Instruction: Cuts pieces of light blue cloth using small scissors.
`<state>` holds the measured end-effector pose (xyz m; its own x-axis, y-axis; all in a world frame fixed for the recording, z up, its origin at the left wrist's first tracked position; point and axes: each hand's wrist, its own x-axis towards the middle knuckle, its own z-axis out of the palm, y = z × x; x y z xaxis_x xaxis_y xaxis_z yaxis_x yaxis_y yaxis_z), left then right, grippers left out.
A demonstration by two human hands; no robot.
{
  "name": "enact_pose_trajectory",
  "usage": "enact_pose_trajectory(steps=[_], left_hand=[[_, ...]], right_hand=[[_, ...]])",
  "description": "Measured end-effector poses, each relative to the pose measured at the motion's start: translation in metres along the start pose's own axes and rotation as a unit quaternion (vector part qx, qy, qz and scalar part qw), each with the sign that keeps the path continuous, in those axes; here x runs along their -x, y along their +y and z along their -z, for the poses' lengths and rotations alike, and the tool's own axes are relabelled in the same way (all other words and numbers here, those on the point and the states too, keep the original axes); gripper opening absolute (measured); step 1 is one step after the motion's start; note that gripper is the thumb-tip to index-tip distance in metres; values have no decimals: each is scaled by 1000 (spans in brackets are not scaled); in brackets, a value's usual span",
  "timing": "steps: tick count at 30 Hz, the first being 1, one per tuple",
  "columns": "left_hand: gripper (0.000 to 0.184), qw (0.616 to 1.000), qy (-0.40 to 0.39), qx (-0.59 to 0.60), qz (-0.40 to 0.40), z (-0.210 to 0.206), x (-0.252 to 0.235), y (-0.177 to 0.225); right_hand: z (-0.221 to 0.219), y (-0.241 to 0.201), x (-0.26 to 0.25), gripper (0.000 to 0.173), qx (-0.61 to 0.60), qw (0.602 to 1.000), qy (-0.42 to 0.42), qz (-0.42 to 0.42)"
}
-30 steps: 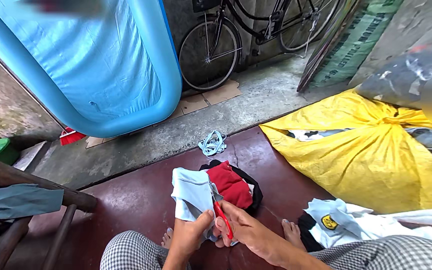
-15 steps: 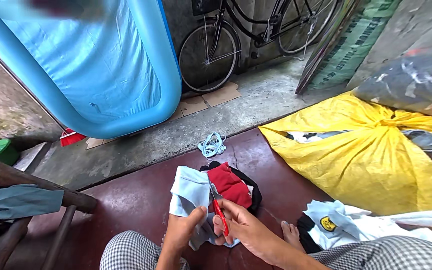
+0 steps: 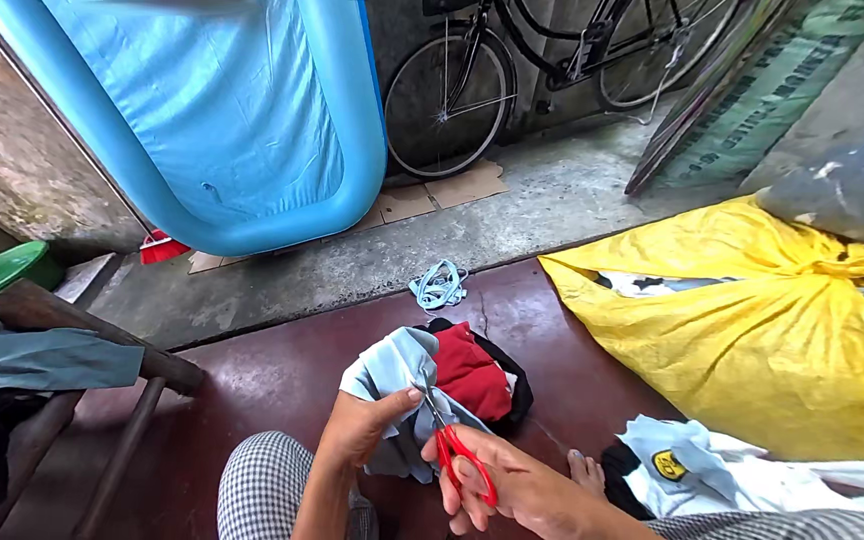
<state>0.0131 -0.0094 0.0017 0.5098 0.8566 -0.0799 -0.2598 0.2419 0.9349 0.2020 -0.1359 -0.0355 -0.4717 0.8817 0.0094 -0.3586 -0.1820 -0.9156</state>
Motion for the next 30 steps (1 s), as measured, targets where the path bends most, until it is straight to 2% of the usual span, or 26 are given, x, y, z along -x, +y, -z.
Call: enact_pose_trajectory(steps=[10,17,30], left_hand=[[51,1000,-13,3,27,9,8,4],[46,997,-43,43,36,11,11,4],[46,991,-104,65,59,11,15,4]], right_hand=[[20,-21,5,39,71,996,-51,-32],[26,-29,4,39,87,992,-74,-46],[31,-38,8,40,119,988,-70,-64]])
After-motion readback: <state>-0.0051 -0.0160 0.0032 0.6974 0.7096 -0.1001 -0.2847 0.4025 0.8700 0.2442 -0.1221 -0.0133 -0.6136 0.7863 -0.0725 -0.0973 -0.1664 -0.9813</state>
